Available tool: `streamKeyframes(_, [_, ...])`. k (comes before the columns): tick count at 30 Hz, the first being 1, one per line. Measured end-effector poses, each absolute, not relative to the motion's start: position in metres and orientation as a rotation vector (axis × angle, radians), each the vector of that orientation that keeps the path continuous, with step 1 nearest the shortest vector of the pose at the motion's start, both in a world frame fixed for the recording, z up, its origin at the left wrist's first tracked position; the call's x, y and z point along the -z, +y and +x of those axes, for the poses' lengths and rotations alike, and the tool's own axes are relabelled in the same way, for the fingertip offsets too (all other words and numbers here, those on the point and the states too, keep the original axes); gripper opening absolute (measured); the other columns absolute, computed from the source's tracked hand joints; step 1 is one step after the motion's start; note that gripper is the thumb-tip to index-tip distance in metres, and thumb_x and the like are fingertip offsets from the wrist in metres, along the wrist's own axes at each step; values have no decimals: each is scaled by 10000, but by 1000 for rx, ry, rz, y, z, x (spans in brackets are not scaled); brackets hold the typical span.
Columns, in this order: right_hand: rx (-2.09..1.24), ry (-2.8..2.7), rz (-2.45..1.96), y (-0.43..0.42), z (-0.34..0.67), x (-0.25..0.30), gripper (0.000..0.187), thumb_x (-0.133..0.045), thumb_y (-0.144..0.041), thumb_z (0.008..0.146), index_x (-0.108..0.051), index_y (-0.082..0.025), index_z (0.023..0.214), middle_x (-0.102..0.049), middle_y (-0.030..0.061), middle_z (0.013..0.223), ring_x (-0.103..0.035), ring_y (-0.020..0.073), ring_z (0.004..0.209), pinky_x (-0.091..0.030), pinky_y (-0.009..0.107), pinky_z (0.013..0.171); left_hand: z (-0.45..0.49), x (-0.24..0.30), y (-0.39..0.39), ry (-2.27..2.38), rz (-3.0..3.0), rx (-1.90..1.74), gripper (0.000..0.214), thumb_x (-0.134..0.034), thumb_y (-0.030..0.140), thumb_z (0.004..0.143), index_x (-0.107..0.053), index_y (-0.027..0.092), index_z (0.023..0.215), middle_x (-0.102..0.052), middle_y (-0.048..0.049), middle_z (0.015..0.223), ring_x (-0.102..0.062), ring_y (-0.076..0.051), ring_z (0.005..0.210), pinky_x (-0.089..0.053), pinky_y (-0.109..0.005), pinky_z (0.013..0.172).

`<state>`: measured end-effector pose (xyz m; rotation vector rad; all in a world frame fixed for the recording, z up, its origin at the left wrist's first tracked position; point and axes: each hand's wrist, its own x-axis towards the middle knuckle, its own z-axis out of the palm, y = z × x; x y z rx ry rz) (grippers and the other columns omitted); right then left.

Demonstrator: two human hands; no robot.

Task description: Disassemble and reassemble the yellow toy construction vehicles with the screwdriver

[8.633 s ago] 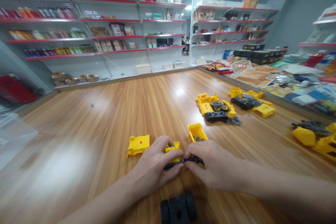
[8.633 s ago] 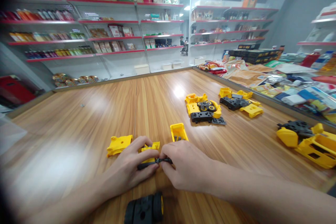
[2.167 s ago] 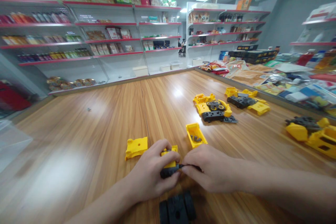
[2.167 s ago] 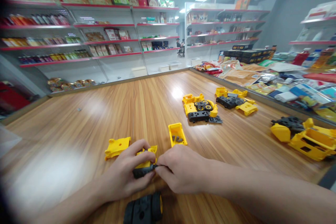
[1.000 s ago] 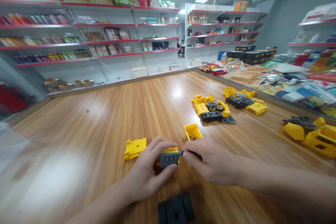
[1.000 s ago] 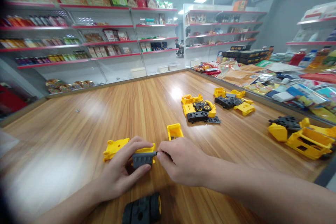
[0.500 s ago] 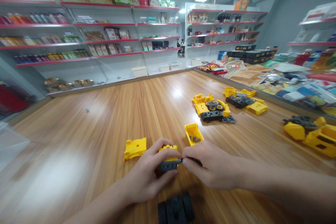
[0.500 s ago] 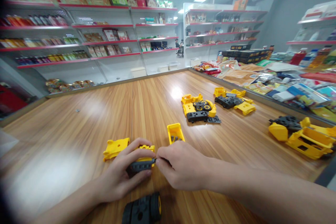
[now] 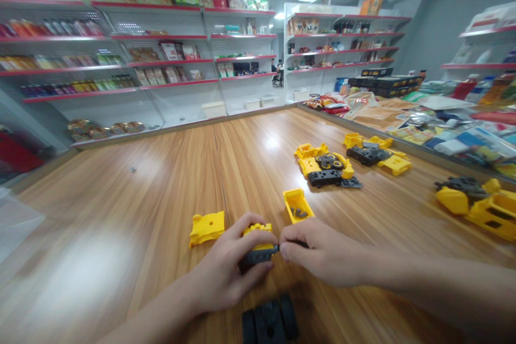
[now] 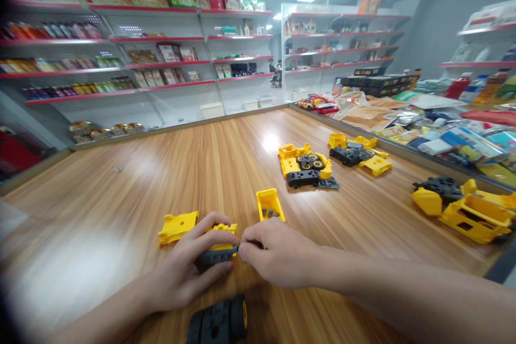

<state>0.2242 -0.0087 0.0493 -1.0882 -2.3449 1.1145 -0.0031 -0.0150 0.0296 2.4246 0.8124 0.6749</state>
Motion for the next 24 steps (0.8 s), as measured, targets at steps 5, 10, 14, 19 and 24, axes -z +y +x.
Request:
streamKeyframes(5, [-1218, -2316, -1085, -8, 224, -47, 262, -466, -203, 892, -484, -161, 634, -421, -56, 580, -417, 83, 585, -277, 223, 527, -2, -30, -15, 820, 2441, -653, 266, -547, 153, 887, -534, 243, 1138, -448, -72, 1175, -503, -181, 1106, -438, -312, 957])
streamKeyframes(10, [-1086, -2373, -1091, -9, 223, -46, 256, -469, -195, 888, -492, -157, 636, -440, -51, 579, -416, 81, 566, -278, 219, 525, -1, -32, -15, 817, 2448, -646, 258, -542, 153, 888, -538, 247, 1128, -458, -73, 1172, -504, -187, 1105, -441, -314, 952])
streamKeyframes(14, [-837, -2429, -1026, -12, 225, -50, 202, -499, -186, 876, -546, -151, 683, -510, -36, 603, -426, 84, 563, -298, 226, 550, -1, -28, -15, 829, 2422, -705, 332, -567, 162, 881, -498, 255, 1192, -460, -82, 1194, -508, -196, 1107, -440, -337, 959])
streamKeyframes(19, [-701, -2399, -1009, -9, 229, -55, 153, -513, -212, 890, -619, -147, 802, -599, 1, 686, -482, 104, 608, -324, 239, 581, -3, -16, -12, 920, 2234, -1009, 460, -628, 197, 862, -415, 281, 1260, -435, -102, 1286, -429, -245, 1255, -410, -413, 1018])
streamKeyframes(24, [-729, -2322, -1117, -3, 230, -53, 191, -486, -225, 917, -653, -149, 864, -633, 21, 729, -519, 122, 643, -336, 244, 591, -3, -14, -13, 905, 2053, -939, 504, -609, 196, 874, -388, 271, 1320, -417, -127, 1375, -450, -263, 1284, -405, -431, 1043])
